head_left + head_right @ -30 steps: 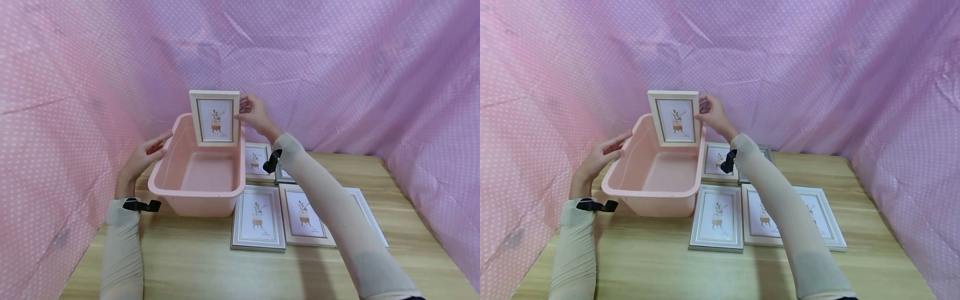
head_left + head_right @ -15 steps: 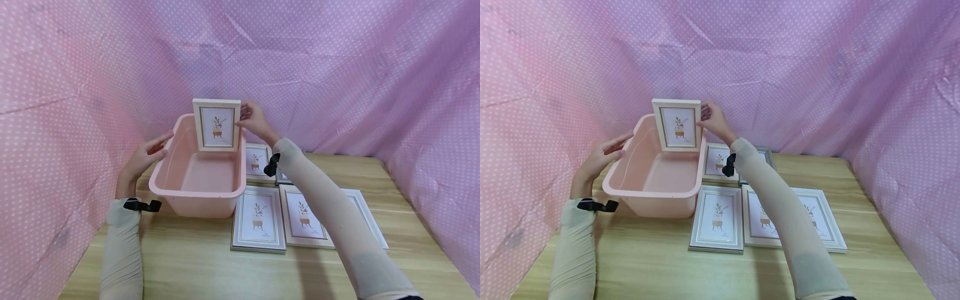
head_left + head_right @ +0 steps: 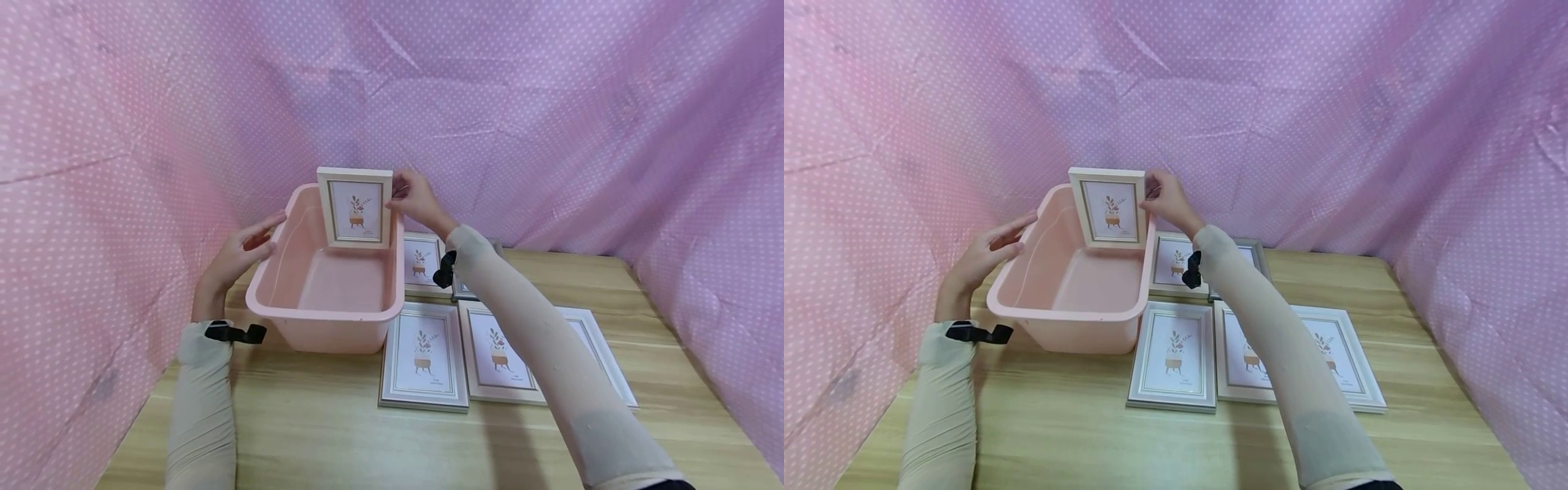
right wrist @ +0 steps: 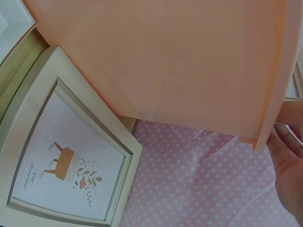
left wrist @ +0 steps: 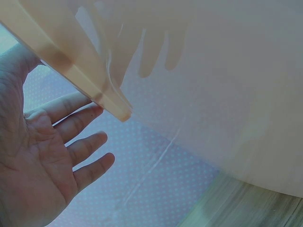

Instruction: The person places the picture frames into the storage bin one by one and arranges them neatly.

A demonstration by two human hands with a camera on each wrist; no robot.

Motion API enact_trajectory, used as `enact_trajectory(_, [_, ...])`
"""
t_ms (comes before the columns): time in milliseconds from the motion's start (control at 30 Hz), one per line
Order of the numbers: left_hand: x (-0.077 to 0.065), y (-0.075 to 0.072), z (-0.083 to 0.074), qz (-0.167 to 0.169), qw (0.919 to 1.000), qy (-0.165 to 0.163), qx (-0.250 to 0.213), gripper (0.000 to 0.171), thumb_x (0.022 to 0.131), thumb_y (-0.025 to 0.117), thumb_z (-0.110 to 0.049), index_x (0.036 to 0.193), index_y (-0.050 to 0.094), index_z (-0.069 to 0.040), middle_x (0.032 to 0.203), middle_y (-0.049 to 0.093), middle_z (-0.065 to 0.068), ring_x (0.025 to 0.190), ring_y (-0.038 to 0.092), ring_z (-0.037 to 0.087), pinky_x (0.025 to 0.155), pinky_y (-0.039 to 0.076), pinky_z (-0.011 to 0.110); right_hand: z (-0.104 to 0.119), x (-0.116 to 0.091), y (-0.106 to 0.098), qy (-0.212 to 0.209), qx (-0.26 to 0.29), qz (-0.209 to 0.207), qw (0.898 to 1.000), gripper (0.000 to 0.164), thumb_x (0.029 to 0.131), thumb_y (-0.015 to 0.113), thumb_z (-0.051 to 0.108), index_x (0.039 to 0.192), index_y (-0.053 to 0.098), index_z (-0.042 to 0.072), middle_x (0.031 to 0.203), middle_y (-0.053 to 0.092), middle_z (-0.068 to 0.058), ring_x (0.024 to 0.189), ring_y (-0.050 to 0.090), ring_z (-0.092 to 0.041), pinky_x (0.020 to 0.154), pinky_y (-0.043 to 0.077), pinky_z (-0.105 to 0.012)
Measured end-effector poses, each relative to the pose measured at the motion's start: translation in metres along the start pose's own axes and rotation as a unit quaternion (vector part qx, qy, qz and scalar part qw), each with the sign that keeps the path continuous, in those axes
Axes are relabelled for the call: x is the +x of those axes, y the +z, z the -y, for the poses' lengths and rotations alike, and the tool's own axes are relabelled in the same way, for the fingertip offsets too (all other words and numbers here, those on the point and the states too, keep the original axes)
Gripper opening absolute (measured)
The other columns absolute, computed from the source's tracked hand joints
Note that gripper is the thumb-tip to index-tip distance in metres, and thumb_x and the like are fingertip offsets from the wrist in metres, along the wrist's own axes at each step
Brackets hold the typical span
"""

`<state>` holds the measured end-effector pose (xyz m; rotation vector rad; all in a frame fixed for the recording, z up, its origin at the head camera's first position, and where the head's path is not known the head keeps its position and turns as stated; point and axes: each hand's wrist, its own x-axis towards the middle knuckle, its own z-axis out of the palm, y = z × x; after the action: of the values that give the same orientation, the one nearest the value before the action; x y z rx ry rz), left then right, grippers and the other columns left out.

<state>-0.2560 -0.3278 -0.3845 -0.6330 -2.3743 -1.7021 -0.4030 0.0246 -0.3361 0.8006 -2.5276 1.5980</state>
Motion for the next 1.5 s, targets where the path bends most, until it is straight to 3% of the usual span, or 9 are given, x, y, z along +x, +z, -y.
enact_trajectory(200, [0.0, 0.0, 0.001, 0.0, 1.0, -0.006, 0.005, 0.05, 0.101, 0.057, -0.003, 0.148, 0.045, 0.007, 0.158, 0.043, 0.018, 0.148, 0.037, 0.008, 0.115, 0.033, 0.011, -0.001, 0.002, 0.003, -0.007, -0.012, 0.015, 1.0, 0.036, 0.082, 0.074, -0.012, 0.117, 0.064, -0.01, 0.108, 0.07, -0.027, 0.097, 0.068, -0.032, 0.092, 0.058, -0.03])
enact_trajectory(433, [0.002, -0.001, 0.003, 0.0, 1.0, -0.001, 0.002, 0.05, 0.1, 0.057, -0.002, 0.148, 0.046, 0.008, 0.158, 0.042, 0.021, 0.148, 0.038, 0.006, 0.118, 0.032, 0.016, -0.002, 0.0, 0.004, -0.018, -0.026, 0.037, 0.999, 0.029, 0.087, 0.073, -0.006, 0.115, 0.067, -0.007, 0.107, 0.072, -0.024, 0.096, 0.069, -0.028, 0.089, 0.058, -0.03])
enact_trajectory(1000, [0.003, -0.001, 0.006, 0.002, 1.0, -0.003, 0.0, 0.05, 0.101, 0.056, -0.002, 0.149, 0.045, 0.007, 0.159, 0.042, 0.018, 0.151, 0.035, 0.012, 0.115, 0.032, 0.011, 0.01, 0.0, 0.006, 0.039, -0.1, 0.036, 0.994, 0.033, 0.091, 0.074, 0.008, 0.121, 0.064, 0.0, 0.114, 0.073, -0.019, 0.104, 0.07, -0.029, 0.093, 0.058, -0.036])
enact_trajectory(1133, [0.004, -0.001, 0.004, 0.001, 1.0, -0.004, 0.004, 0.05, 0.101, 0.056, -0.003, 0.149, 0.045, 0.007, 0.159, 0.041, 0.019, 0.151, 0.035, 0.014, 0.115, 0.032, 0.011, 0.01, -0.001, 0.007, 0.034, -0.123, 0.044, 0.991, 0.045, 0.092, 0.074, 0.01, 0.134, 0.058, 0.004, 0.115, 0.073, -0.017, 0.106, 0.07, -0.028, 0.094, 0.058, -0.036])
enact_trajectory(1267, [0.003, -0.001, 0.004, 0.002, 1.0, -0.005, 0.006, 0.05, 0.101, 0.056, -0.003, 0.149, 0.045, 0.006, 0.16, 0.041, 0.019, 0.151, 0.035, 0.013, 0.115, 0.032, 0.011, 0.006, -0.004, 0.007, 0.016, -0.11, 0.047, 0.993, 0.055, 0.091, 0.073, 0.006, 0.143, 0.053, 0.008, 0.114, 0.072, -0.017, 0.107, 0.07, -0.029, 0.096, 0.058, -0.036])
enact_trajectory(1500, [0.003, -0.001, 0.005, 0.003, 1.0, -0.002, -0.005, 0.051, 0.101, 0.056, -0.002, 0.149, 0.044, 0.007, 0.16, 0.041, 0.019, 0.15, 0.036, 0.011, 0.118, 0.032, 0.015, -0.003, -0.006, 0.004, -0.007, -0.055, 0.035, 0.998, 0.049, 0.089, 0.072, -0.004, 0.137, 0.059, 0.0, 0.126, 0.068, -0.024, 0.115, 0.068, -0.035, 0.101, 0.056, -0.036])
